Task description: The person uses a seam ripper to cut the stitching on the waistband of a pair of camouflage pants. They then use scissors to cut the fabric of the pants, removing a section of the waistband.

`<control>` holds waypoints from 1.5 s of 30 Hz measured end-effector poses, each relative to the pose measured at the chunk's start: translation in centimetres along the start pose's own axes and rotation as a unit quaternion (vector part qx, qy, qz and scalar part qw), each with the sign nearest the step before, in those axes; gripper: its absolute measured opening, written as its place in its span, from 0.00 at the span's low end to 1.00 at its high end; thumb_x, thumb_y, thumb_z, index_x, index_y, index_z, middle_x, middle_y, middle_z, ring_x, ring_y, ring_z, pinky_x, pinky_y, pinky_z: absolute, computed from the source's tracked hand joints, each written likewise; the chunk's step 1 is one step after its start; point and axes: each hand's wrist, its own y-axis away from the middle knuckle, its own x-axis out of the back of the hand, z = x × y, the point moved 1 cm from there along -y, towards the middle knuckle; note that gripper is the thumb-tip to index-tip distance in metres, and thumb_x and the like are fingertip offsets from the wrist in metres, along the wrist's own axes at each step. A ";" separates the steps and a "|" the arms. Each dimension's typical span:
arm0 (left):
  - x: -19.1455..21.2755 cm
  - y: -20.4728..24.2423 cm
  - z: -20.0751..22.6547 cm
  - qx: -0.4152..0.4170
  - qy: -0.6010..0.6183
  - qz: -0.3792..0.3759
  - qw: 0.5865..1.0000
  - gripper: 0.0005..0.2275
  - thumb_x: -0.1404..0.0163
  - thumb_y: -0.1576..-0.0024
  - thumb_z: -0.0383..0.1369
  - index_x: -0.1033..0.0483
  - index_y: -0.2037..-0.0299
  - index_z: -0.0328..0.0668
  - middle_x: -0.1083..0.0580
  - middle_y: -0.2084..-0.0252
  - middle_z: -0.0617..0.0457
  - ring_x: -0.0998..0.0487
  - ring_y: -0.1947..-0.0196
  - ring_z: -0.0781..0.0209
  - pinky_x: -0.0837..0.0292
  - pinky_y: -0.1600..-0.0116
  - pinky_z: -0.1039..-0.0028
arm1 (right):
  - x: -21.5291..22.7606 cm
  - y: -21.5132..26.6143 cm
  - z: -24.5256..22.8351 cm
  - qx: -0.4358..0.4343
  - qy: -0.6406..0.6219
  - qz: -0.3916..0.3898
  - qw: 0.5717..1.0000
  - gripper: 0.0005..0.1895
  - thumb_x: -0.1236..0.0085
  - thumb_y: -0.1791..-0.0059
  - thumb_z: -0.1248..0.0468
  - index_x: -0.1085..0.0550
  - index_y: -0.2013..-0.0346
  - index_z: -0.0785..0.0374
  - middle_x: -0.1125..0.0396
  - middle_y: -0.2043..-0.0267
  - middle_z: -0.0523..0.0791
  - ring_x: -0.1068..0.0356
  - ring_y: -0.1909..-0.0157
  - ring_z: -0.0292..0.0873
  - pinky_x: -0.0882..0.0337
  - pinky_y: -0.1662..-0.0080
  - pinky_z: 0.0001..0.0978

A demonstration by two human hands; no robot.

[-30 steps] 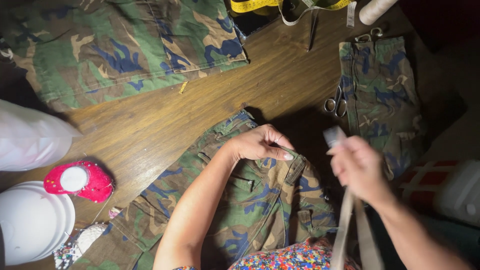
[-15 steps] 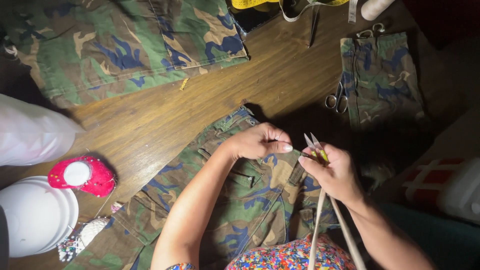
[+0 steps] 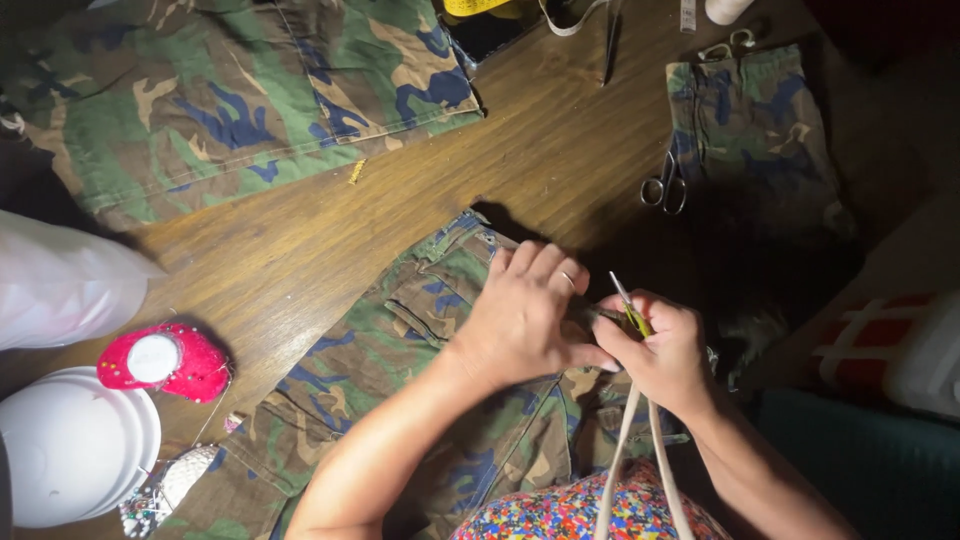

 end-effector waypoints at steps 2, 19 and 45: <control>-1.4 0.7 0.7 0.012 -0.001 0.008 1.000 0.31 0.45 0.58 0.64 0.29 0.60 0.44 0.33 0.64 0.52 0.28 0.57 0.49 0.35 0.53 0.59 | 0.6 -0.1 -0.8 -0.007 0.003 -0.024 1.000 0.03 0.31 0.58 0.70 0.19 0.74 0.60 0.36 0.88 0.41 0.38 0.80 0.30 0.34 0.73 0.24; -2.8 5.4 1.3 0.026 -0.020 0.053 0.998 0.08 0.42 0.44 0.38 0.19 0.66 0.42 0.26 0.75 0.50 0.20 0.72 0.51 0.24 0.64 0.68 | -0.3 0.1 -1.6 0.019 -0.016 -0.117 0.993 0.06 0.32 0.59 0.71 0.17 0.68 0.66 0.33 0.79 0.45 0.36 0.74 0.32 0.37 0.71 0.28; 0.3 7.8 0.4 0.105 0.390 0.016 0.915 0.07 0.53 0.35 0.31 0.25 0.61 0.36 0.26 0.67 0.43 0.21 0.65 0.44 0.25 0.56 0.61 | -1.7 1.5 -1.8 -0.002 -0.012 -0.163 0.987 0.02 0.34 0.60 0.70 0.21 0.74 0.63 0.38 0.83 0.42 0.41 0.76 0.32 0.37 0.71 0.25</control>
